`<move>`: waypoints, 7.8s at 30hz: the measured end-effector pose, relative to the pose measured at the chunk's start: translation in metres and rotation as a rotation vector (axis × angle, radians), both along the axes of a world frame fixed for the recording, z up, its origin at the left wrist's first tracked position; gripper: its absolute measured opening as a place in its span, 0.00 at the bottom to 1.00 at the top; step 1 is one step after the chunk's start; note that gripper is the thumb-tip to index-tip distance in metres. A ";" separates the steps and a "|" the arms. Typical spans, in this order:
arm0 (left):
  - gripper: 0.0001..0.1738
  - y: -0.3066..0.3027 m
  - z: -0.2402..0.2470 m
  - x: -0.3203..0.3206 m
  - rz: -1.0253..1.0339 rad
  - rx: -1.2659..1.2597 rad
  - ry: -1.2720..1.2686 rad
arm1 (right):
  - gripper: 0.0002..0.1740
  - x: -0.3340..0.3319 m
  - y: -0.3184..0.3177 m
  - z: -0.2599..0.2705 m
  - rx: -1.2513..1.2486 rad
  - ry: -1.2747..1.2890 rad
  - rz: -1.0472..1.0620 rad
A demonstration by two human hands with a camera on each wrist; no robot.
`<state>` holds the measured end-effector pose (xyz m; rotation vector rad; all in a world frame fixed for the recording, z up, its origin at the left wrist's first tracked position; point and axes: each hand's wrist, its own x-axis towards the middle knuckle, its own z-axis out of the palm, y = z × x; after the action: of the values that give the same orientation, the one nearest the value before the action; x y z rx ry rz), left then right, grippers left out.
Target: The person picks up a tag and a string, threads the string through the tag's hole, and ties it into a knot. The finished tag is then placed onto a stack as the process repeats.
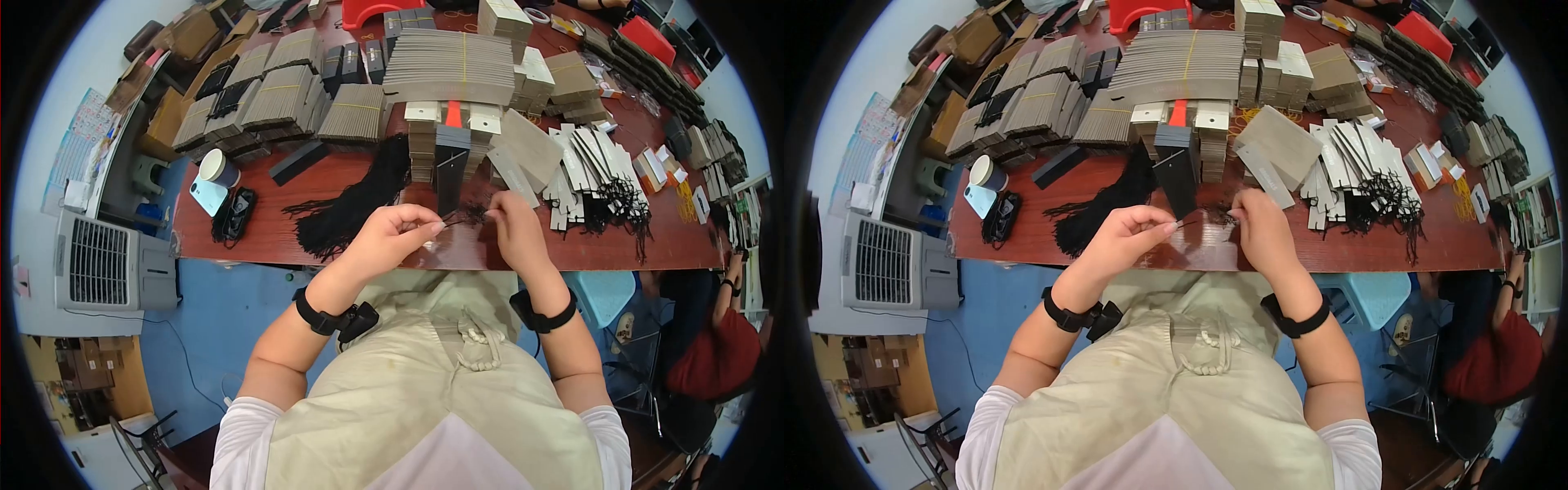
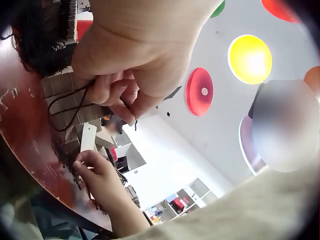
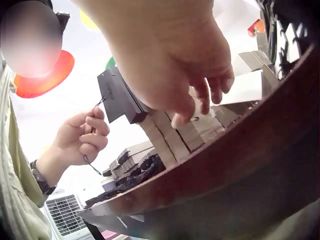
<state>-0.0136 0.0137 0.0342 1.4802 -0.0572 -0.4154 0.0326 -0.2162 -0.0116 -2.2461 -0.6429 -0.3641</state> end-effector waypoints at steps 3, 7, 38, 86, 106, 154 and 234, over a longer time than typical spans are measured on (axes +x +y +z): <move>0.07 0.001 -0.006 0.003 -0.008 -0.008 -0.106 | 0.06 -0.014 0.007 0.018 0.608 0.643 0.258; 0.07 -0.005 -0.006 0.006 -0.003 -0.033 -0.213 | 0.09 -0.017 0.014 0.026 1.004 0.897 0.444; 0.07 -0.005 -0.014 0.005 0.018 -0.039 -0.222 | 0.16 -0.016 0.022 0.015 1.143 0.922 0.404; 0.06 -0.012 -0.016 0.008 -0.185 -0.170 0.031 | 0.03 -0.012 0.032 0.003 1.305 0.993 0.692; 0.05 -0.007 0.017 0.006 0.010 0.259 -0.674 | 0.05 -0.028 0.030 0.018 0.732 0.691 0.212; 0.06 -0.016 -0.011 -0.004 0.146 0.244 -0.469 | 0.06 -0.023 0.033 0.018 0.947 0.584 0.353; 0.04 -0.006 -0.011 -0.005 -0.196 -0.113 -0.163 | 0.04 -0.020 0.015 0.049 0.496 0.817 0.357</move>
<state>-0.0181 0.0079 0.0230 1.3985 -0.3522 -0.4418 0.0121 -0.2015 0.0377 -1.5596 -0.4251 0.5071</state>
